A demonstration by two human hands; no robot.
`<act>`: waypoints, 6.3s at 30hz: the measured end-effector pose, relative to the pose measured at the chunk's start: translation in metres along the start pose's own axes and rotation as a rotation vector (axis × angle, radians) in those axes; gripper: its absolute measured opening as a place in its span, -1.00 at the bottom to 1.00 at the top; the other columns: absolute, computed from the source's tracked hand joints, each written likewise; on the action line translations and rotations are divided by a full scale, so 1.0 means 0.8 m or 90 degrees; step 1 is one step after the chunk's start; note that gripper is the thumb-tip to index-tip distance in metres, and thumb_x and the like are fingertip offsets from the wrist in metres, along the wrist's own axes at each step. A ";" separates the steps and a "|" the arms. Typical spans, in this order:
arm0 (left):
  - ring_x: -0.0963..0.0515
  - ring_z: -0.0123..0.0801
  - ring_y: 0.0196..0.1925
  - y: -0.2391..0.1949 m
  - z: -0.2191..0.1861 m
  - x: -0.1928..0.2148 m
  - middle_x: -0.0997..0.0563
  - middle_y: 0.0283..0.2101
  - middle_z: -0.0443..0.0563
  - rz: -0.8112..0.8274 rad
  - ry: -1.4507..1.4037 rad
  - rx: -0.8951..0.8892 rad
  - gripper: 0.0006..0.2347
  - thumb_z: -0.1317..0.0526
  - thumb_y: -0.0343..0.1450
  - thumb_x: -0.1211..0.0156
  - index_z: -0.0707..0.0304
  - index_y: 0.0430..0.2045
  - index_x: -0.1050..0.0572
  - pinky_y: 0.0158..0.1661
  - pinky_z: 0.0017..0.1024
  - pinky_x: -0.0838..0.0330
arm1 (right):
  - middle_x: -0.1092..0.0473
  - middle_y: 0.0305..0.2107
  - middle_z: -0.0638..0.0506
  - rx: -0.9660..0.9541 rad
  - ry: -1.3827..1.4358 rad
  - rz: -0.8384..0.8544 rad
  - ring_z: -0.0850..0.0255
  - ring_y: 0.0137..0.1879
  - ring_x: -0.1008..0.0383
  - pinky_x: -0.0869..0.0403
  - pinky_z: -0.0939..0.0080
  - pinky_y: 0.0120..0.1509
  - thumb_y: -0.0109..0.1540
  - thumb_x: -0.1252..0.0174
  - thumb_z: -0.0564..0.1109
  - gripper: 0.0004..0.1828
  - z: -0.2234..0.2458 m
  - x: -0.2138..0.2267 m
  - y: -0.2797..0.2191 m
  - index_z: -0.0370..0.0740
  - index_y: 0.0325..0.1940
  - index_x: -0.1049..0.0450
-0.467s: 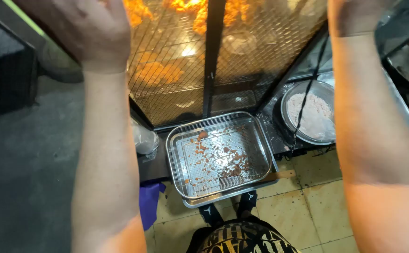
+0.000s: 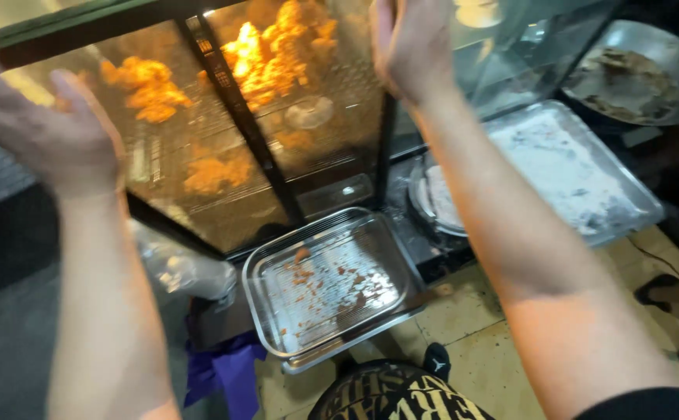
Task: Breading food items in a bowl of flour and then frying them in a large pan of oil.
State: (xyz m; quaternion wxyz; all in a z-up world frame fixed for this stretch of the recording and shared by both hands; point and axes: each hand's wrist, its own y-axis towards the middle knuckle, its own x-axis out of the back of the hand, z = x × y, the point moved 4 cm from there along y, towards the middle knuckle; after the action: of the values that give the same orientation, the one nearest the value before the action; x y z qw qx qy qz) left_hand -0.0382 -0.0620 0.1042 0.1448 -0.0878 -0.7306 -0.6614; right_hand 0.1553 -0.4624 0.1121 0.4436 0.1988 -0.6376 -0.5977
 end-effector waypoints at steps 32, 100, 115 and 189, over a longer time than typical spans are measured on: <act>-0.21 0.30 0.42 -0.317 -0.718 -0.108 -0.35 0.30 0.31 0.617 -0.668 -0.089 -0.52 0.27 0.27 -0.31 0.35 0.13 -0.44 0.36 0.04 -0.07 | -0.45 0.16 -0.17 -0.876 0.544 0.274 0.18 0.18 -0.51 -0.45 0.24 0.29 0.32 -0.09 -0.19 -0.43 -0.224 0.215 -0.627 -0.22 0.43 -0.22; -0.28 0.24 0.48 -0.403 -0.414 0.090 -0.40 0.35 0.23 0.392 -0.489 -0.099 -0.41 -0.10 0.37 -0.22 0.19 0.26 -0.40 0.47 0.39 0.17 | 0.02 0.52 -0.01 -0.471 1.231 -0.700 -0.09 0.73 0.29 0.41 -0.36 0.75 0.39 0.14 0.31 -0.21 0.250 0.042 -0.525 -0.07 0.62 0.00; -0.10 0.20 0.59 -0.471 -0.438 0.080 -0.29 0.45 0.23 0.432 -0.553 -0.189 -0.19 -0.44 0.29 0.03 0.11 0.34 -0.32 0.50 0.27 0.25 | 0.01 0.47 0.04 -0.849 0.615 0.468 0.10 0.53 -0.09 -0.16 0.04 0.53 0.30 0.22 0.43 -0.11 0.149 0.083 -0.555 0.03 0.59 0.22; -0.62 0.11 -0.13 -0.383 -0.759 -0.296 -0.59 -0.20 0.18 0.503 -0.249 0.245 -0.82 0.31 0.27 -0.13 0.22 -0.29 -0.53 -0.15 -0.07 -0.50 | -0.53 -0.01 -0.18 -0.407 0.557 0.692 0.01 0.18 -0.52 -0.40 0.13 0.28 0.22 0.04 -0.26 -0.64 -0.392 0.054 -0.544 -0.39 0.02 -0.54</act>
State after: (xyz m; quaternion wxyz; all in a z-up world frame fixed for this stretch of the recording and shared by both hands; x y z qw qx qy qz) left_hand 0.1447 -0.6829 -0.2113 0.2584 -0.4532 -0.7639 -0.3798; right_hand 0.2639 -0.7699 -0.3163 0.9230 -0.0623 -0.2083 -0.3175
